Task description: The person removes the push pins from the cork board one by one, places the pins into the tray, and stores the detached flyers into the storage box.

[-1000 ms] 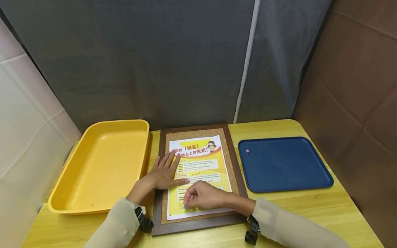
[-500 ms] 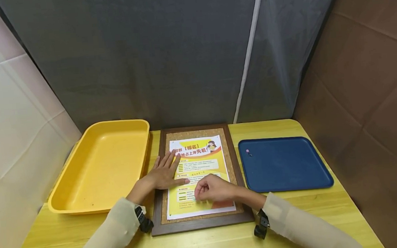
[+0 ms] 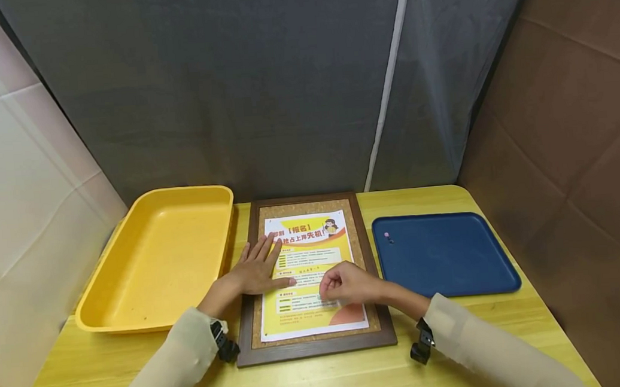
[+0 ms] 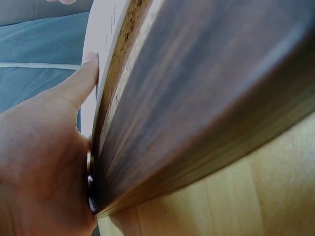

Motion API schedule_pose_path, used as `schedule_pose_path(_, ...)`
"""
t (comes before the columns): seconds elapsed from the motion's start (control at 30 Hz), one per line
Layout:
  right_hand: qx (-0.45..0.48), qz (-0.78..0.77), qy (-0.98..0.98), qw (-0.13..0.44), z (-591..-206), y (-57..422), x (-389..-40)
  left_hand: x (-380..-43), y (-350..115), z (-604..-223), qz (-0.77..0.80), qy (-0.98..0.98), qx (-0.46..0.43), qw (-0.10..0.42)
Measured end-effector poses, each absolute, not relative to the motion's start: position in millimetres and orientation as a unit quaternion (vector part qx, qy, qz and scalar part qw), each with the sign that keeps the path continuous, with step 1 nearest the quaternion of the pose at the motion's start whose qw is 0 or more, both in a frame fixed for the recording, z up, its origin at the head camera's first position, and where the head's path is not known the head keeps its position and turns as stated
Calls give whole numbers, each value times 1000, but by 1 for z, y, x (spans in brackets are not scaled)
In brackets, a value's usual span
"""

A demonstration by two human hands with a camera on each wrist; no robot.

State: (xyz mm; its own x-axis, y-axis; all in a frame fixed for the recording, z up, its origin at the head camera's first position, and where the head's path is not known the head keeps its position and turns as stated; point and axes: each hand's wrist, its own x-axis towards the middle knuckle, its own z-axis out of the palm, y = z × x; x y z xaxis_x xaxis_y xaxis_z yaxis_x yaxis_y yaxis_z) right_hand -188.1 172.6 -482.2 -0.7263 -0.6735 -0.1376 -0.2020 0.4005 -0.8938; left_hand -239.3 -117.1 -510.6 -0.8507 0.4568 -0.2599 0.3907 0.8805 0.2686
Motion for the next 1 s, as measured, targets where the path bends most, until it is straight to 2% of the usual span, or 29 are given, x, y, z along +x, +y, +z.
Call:
schedule_pose_path(0.43, -238, -472, 818, 227, -479, 201, -200, -236, -116, -504, 106, 955, 222, 167)
schedule_pose_path(1.0, -216, -460, 840, 188, -476, 236, -216, -245, -119, -519, 99, 957, 224, 158)
